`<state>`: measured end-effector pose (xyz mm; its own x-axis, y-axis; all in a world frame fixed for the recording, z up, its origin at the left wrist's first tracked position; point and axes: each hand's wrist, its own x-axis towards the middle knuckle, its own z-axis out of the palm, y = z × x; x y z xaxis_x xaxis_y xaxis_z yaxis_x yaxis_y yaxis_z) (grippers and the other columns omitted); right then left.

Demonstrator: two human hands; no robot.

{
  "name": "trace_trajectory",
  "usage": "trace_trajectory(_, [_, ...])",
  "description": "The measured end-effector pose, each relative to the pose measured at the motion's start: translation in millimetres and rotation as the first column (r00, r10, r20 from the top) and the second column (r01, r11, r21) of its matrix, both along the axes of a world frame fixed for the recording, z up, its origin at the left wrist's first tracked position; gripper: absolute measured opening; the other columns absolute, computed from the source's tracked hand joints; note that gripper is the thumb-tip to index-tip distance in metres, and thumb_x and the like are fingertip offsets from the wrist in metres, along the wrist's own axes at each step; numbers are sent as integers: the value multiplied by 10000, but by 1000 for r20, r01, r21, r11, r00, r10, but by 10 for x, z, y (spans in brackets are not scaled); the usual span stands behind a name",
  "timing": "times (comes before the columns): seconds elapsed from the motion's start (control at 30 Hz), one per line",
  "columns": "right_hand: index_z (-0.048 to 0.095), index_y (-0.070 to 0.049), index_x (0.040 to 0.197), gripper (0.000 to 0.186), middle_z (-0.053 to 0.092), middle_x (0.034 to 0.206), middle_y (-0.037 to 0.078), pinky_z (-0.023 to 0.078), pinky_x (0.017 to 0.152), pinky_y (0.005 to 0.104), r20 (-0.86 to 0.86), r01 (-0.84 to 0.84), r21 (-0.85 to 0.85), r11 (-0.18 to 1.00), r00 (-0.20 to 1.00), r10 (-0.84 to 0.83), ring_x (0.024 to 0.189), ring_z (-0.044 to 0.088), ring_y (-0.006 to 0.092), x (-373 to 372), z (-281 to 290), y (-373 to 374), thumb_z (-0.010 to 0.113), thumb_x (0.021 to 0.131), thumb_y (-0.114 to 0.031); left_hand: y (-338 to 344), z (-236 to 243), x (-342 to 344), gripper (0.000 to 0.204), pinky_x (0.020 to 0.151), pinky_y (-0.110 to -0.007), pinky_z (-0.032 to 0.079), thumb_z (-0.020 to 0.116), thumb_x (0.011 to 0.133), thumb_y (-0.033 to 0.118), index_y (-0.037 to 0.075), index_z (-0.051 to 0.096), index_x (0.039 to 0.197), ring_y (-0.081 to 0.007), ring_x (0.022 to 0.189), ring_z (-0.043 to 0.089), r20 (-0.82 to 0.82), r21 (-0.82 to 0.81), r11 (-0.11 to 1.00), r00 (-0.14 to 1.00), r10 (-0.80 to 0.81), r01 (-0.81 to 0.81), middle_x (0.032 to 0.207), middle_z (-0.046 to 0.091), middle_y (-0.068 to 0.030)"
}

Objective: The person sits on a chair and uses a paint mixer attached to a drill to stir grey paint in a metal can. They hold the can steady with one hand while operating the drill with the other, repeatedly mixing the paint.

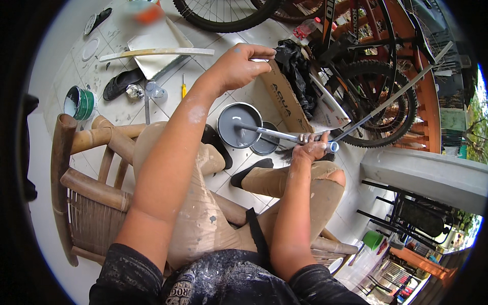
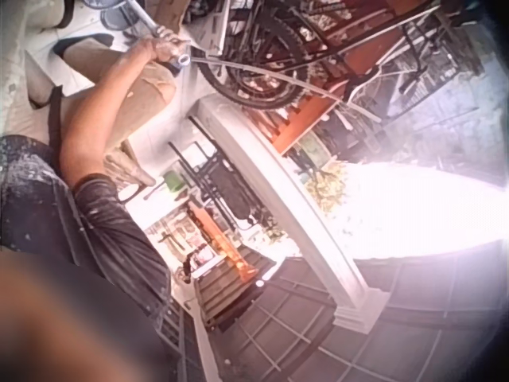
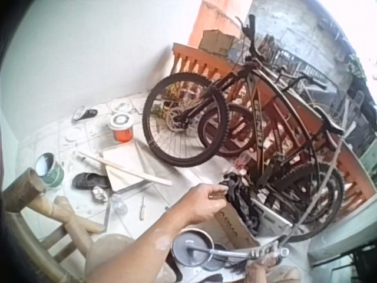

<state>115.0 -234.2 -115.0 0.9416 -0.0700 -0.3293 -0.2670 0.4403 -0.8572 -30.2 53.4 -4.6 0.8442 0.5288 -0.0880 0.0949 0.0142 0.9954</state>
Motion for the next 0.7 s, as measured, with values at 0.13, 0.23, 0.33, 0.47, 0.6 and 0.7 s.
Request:
trace_trajectory(0.13, [461,-178,861,331,329,557,-15,332,457,330,284,-262,53,964,929,237,448,323,129,89,684,242,603,1081,-380,58,23,-5,536,1104,-339,508,724,915,180,17,687,1425,-233,1290,684,-20,17,1000,999,24,-24,1402,723,-141])
trace_trajectory(0.23, [464,-168,850,359,331,569,-14,312,488,322,434,-431,-76,899,798,419,459,310,133,83,955,404,534,1119,-396,54,9,33,536,1103,-340,509,721,916,176,24,687,1429,-234,1292,683,-19,8,1000,1000,7,-7,1405,722,-141])
trace_trajectory(0.33, [493,-124,798,365,366,550,8,350,439,324,451,-438,-197,877,754,477,444,367,136,29,802,584,563,1108,-304,43,-19,59,536,1097,-339,511,722,916,170,28,685,1432,-235,1288,684,4,-17,1000,1000,2,-2,1405,721,-140])
trace_trajectory(0.47, [489,-125,665,459,409,549,4,362,402,323,338,-365,-237,901,838,428,428,395,133,-21,259,669,664,1068,-259,57,-47,49,586,1105,-344,527,706,876,192,-14,673,1424,-298,1285,703,32,-2,1000,999,0,0,1402,714,-207])
trace_trajectory(0.6, [539,-152,779,348,404,517,-15,344,381,326,56,-201,-120,972,976,209,374,387,149,-113,-186,495,711,1044,-298,50,-65,62,593,1110,-347,526,711,870,189,-22,670,1422,-298,1283,704,-14,4,1000,1000,-7,7,1400,713,-210])
trace_trajectory(0.7, [521,-169,804,375,382,500,-18,319,380,333,30,-141,-26,990,989,142,361,352,156,-147,-257,417,725,1027,-392,3,-90,127,624,1112,-352,527,722,857,198,-14,657,1441,-301,1294,697,-22,23,998,998,-66,66,1406,711,-206])
